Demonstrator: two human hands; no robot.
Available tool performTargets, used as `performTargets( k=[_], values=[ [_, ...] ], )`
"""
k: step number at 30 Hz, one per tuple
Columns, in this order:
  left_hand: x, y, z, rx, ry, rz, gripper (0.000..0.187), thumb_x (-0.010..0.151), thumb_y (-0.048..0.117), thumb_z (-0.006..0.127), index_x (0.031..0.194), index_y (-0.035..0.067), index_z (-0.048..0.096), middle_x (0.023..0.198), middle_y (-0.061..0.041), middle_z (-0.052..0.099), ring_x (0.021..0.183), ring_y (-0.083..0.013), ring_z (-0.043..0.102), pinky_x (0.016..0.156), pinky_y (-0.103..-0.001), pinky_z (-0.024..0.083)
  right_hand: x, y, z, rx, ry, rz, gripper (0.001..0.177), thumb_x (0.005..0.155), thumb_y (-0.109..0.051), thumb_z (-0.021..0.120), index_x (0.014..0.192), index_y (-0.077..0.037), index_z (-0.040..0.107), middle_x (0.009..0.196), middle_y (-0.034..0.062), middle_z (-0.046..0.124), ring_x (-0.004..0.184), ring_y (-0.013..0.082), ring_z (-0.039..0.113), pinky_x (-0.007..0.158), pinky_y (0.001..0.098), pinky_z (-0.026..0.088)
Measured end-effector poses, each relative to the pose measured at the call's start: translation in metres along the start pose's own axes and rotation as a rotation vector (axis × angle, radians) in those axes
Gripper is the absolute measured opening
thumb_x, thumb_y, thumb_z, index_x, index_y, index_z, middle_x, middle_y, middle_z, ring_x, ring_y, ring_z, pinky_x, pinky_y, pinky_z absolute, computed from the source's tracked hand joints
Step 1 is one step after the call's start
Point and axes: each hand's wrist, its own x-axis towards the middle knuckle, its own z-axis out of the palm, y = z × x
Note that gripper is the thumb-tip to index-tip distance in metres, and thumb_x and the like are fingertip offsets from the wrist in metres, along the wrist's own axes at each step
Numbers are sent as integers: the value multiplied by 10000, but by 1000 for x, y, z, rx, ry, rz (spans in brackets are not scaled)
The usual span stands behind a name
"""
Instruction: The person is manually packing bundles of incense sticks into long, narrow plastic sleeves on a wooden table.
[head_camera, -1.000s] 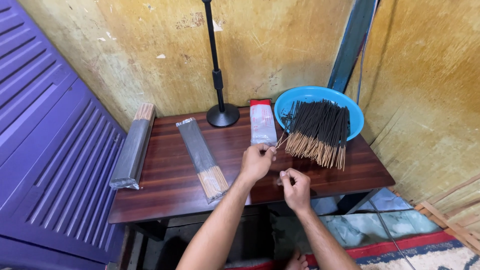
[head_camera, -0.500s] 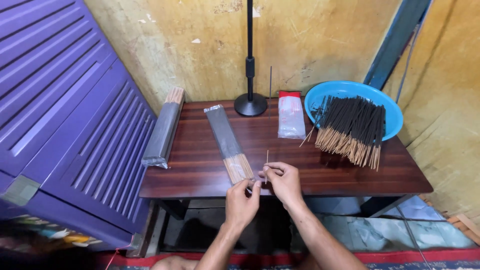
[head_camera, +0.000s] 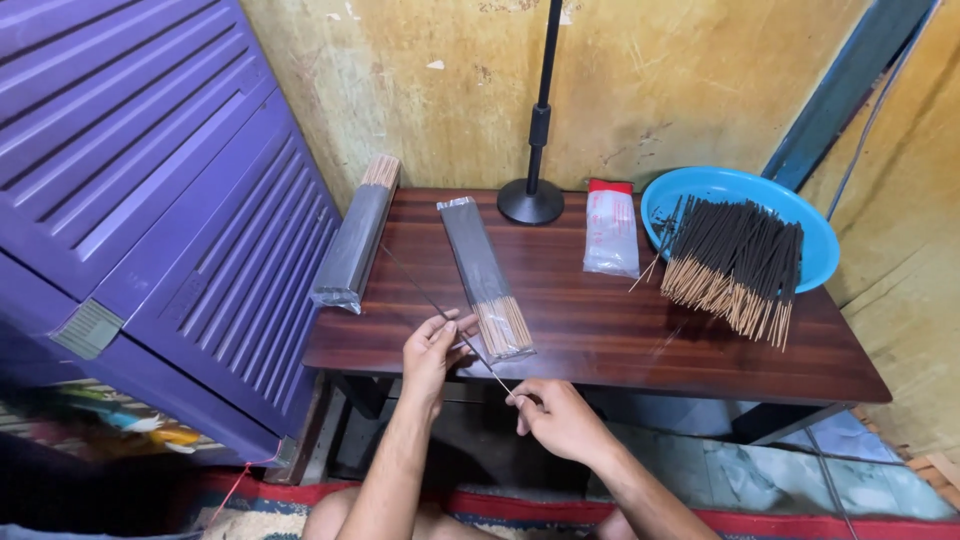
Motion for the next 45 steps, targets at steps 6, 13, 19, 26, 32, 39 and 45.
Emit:
performTargets(
  k=[6, 13, 19, 26, 32, 39, 45],
  values=[
    [-18, -14, 9, 41, 64, 25, 197, 959, 107, 651, 1097, -32, 636, 1048, -176, 799, 909, -191, 735, 782, -278, 562, 16, -5, 19, -316, 288, -262, 451, 827, -283, 709, 1217, -58, 675, 1098, 123, 770, 954, 313, 750, 817, 409, 591],
    [-4, -11, 3, 83, 50, 55, 484, 989, 257, 669, 1353, -35, 543, 1240, -278, 714, 1082, -368, 734, 796, -406, 628, 7, -24, 11, -349, 189, -186, 257, 951, -215, 640, 1141, -80, 749, 926, 153, 800, 946, 364, 758, 788, 445, 601],
    [22, 3, -32, 111, 39, 8, 282, 1039, 208, 571, 1242, 30, 653, 1156, -208, 765, 1015, -297, 769, 781, -330, 620, 0, -10, 10, -30, -91, -111, 288, 986, -87, 513, 1133, 59, 713, 776, 179, 794, 764, 256, 795, 759, 370, 635],
    [5, -21, 5, 138, -11, -9, 301, 1015, 182, 611, 1238, -13, 671, 1158, -217, 764, 1008, -307, 765, 789, -382, 624, 16, -26, 17, -50, 40, -168, 340, 907, -141, 683, 1201, 27, 709, 799, 164, 791, 789, 270, 793, 754, 390, 617],
    [-2, -12, 5, 873, -29, 480, 512, 954, 217, 645, 1426, 42, 552, 1321, -148, 696, 1246, -342, 633, 1079, -503, 451, 14, 3, -6, -64, 128, -72, 271, 904, -116, 669, 1131, 10, 746, 711, 145, 797, 727, 247, 798, 754, 369, 608],
    [8, -19, 14, 1366, -158, 756, 673, 814, 214, 762, 1426, 56, 530, 1461, -114, 578, 1336, -288, 548, 1131, -506, 337, 10, 15, -20, -7, 122, 13, 279, 902, -86, 651, 1137, 43, 729, 747, 134, 802, 665, 177, 783, 674, 301, 617],
    [21, -24, 17, 1405, 2, 836, 507, 811, 196, 745, 1270, 49, 588, 1340, -90, 618, 1175, -252, 625, 1050, -439, 397, 0, 10, -18, -67, 66, 67, 221, 900, -92, 638, 1051, 8, 765, 707, 66, 792, 586, 115, 732, 578, 238, 581]
  ],
)
